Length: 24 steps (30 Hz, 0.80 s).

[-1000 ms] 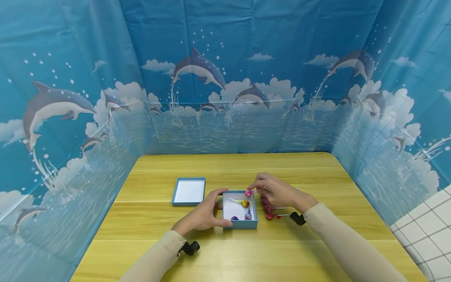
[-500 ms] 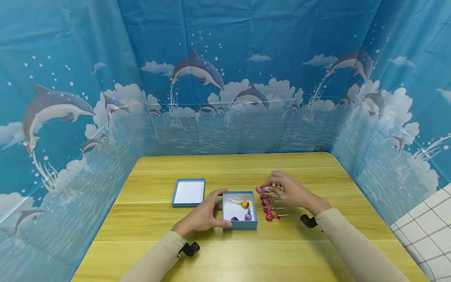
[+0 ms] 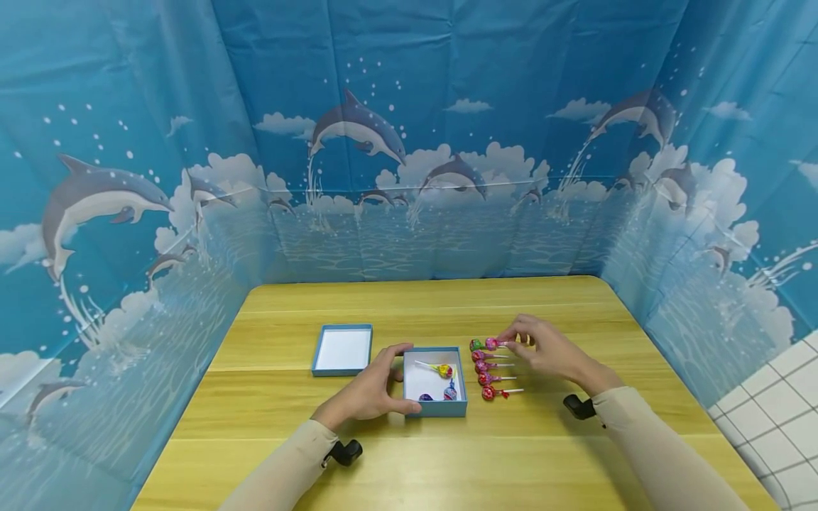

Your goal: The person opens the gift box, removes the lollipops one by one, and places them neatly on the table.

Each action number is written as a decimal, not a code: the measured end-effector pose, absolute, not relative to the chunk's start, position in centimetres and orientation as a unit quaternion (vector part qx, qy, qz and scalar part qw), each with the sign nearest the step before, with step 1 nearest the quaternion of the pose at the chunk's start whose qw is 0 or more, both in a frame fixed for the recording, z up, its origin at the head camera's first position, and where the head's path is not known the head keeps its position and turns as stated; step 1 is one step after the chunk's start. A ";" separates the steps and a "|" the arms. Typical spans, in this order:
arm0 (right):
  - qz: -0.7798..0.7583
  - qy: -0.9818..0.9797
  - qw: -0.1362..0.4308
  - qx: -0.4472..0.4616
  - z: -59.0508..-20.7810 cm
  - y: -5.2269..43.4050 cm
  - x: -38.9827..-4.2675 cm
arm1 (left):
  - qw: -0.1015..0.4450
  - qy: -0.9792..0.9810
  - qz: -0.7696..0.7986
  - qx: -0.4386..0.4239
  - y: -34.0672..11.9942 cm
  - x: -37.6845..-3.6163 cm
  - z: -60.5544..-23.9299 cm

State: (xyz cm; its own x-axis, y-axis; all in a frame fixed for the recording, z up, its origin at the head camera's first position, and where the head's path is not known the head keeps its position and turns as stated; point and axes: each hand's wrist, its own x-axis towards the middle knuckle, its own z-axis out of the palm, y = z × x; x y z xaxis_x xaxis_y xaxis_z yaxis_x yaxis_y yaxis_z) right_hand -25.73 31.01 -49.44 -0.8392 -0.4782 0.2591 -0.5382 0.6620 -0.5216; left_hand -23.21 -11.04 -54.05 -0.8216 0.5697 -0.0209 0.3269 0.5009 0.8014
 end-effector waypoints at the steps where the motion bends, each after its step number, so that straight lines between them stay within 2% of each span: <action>1: 0.302 -0.911 0.052 0.277 -49.5 31.3 -25.7 | 0.143 0.855 0.425 0.262 -11.1 -23.2 -54.1; 19: 0.287 -0.929 0.051 0.229 -52.0 35.8 -25.7 | 0.140 0.855 0.422 0.267 -11.0 -23.2 -54.1; 24: 0.285 -0.934 0.031 0.215 -52.8 36.4 -25.9 | 0.136 0.854 0.424 0.268 -10.9 -23.2 -54.0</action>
State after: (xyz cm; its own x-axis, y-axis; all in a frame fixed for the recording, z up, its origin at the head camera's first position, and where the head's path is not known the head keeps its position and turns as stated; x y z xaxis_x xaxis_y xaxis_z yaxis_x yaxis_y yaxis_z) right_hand -25.94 36.40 -52.80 -0.9059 -0.3835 0.1795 -0.4184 0.7455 -0.5188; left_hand -23.17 -10.95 -54.02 -0.8189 0.5739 -0.0047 0.3433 0.4964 0.7973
